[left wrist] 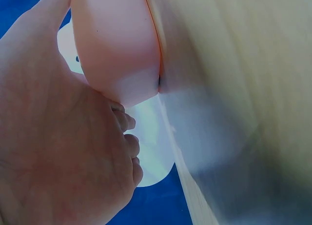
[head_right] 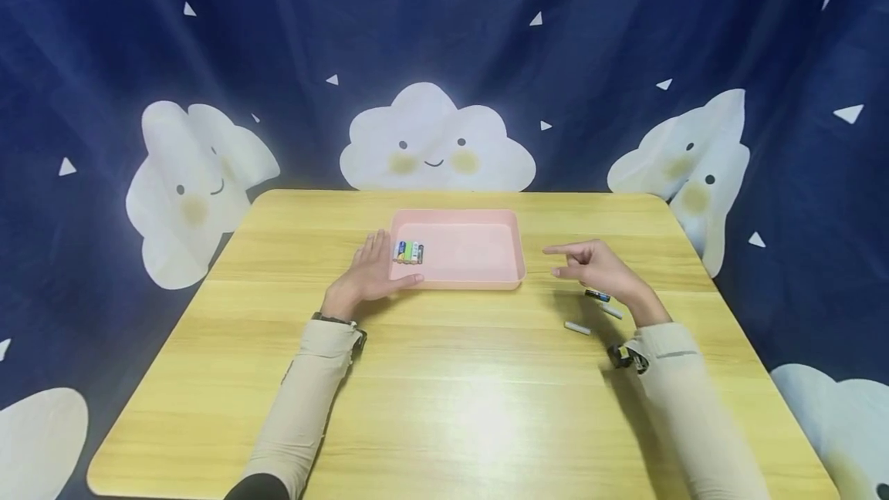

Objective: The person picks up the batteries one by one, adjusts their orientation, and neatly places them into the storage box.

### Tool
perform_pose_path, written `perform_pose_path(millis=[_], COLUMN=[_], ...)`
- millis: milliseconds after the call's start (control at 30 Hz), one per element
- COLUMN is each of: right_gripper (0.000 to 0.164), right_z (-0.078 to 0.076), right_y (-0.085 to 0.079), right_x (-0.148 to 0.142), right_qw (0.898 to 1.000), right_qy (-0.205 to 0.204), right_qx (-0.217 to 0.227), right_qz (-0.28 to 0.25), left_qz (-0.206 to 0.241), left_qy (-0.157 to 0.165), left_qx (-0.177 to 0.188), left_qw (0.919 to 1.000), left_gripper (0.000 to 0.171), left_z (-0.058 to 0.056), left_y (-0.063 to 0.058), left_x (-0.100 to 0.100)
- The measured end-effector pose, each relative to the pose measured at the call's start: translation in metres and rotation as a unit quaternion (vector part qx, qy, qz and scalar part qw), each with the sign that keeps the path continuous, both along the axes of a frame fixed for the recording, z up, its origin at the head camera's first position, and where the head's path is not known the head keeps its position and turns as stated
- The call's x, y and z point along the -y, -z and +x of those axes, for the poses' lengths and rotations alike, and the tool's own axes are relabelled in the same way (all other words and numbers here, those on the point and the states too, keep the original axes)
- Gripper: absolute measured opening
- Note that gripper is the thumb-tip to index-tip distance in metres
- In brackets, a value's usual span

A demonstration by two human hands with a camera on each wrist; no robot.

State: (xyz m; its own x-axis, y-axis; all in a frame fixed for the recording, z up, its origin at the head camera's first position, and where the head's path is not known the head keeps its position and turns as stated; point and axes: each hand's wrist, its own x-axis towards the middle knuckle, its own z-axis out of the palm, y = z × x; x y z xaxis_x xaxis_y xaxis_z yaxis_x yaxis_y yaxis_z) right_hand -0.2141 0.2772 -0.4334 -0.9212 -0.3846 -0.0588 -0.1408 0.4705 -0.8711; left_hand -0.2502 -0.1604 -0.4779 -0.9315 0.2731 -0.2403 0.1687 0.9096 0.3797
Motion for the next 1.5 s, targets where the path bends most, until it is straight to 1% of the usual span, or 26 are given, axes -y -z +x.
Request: perform_pose_path(millis=[100, 200, 300, 367, 467, 533, 633, 733, 800, 967, 1133, 1367, 1500], right_gripper=[0.045, 0.044, 0.045, 0.05, 0.06, 0.063, 0.066, 0.068, 0.068, 0.068, 0.065, 0.056, 0.053], right_z=[0.008, 0.016, 0.02, 0.022, 0.024, 0.025, 0.027, 0.029, 0.029, 0.028, 0.027, 0.028, 0.028], right_y=[0.005, 0.012, 0.019, 0.024, 0.03, 0.033, 0.036, 0.038, 0.04, 0.043, 0.046, 0.048, 0.05], right_x=[-0.013, -0.024, -0.033, -0.038, -0.043, -0.045, -0.045, -0.045, -0.045, -0.043, -0.042, -0.043, -0.043], right_qw=[0.999, 0.998, 0.995, 0.991, 0.983, 0.978, 0.972, 0.967, 0.966, 0.965, 0.964, 0.967, 0.968], right_qy=[-0.025, -0.058, -0.1, -0.134, -0.184, -0.21, -0.233, -0.247, -0.249, -0.256, -0.261, -0.25, -0.248], right_qx=[-0.02, -0.025, -0.019, -0.018, -0.006, 0.005, 0.036, 0.055, 0.061, 0.05, 0.033, 0.044, 0.045], right_qz=[0.005, 0.007, 0.008, 0.007, 0.007, 0.01, 0.013, 0.015, 0.017, 0.027, 0.024, 0.005, -0.006], left_qz=[0.001, 0.007, 0.002, -0.004, 0.001, 0.004, 0.002, 0.003, 0.0, -0.008, 0.001, -0.009, -0.006], left_qy=[-0.003, -0.004, -0.005, -0.007, -0.01, -0.011, -0.01, -0.008, -0.006, -0.005, -0.007, -0.005, -0.007], left_qx=[-0.003, -0.003, 0.001, 0.003, 0.004, 0.005, 0.009, 0.006, 0.003, 0.006, 0.009, 0.006, 0.011], left_qw=[1.0, 1.0, 1.0, 1.0, 0.9999, 0.9999, 0.9999, 0.9999, 1.0, 0.9999, 0.9999, 0.9999, 0.9999], left_gripper=[0.129, 0.13, 0.132, 0.133, 0.133, 0.133, 0.132, 0.132, 0.132, 0.133, 0.131, 0.132, 0.131], left_z=[0.0, 0.0, -0.002, -0.005, -0.008, -0.01, -0.009, -0.006, -0.006, -0.007, -0.008, -0.007, -0.008], left_y=[0.001, 0.001, 0.005, 0.009, 0.013, 0.015, 0.013, 0.011, 0.01, 0.011, 0.012, 0.011, 0.01], left_x=[0.002, 0.004, 0.006, 0.007, 0.008, 0.008, 0.007, 0.005, 0.005, 0.004, 0.004, 0.003, 0.002])
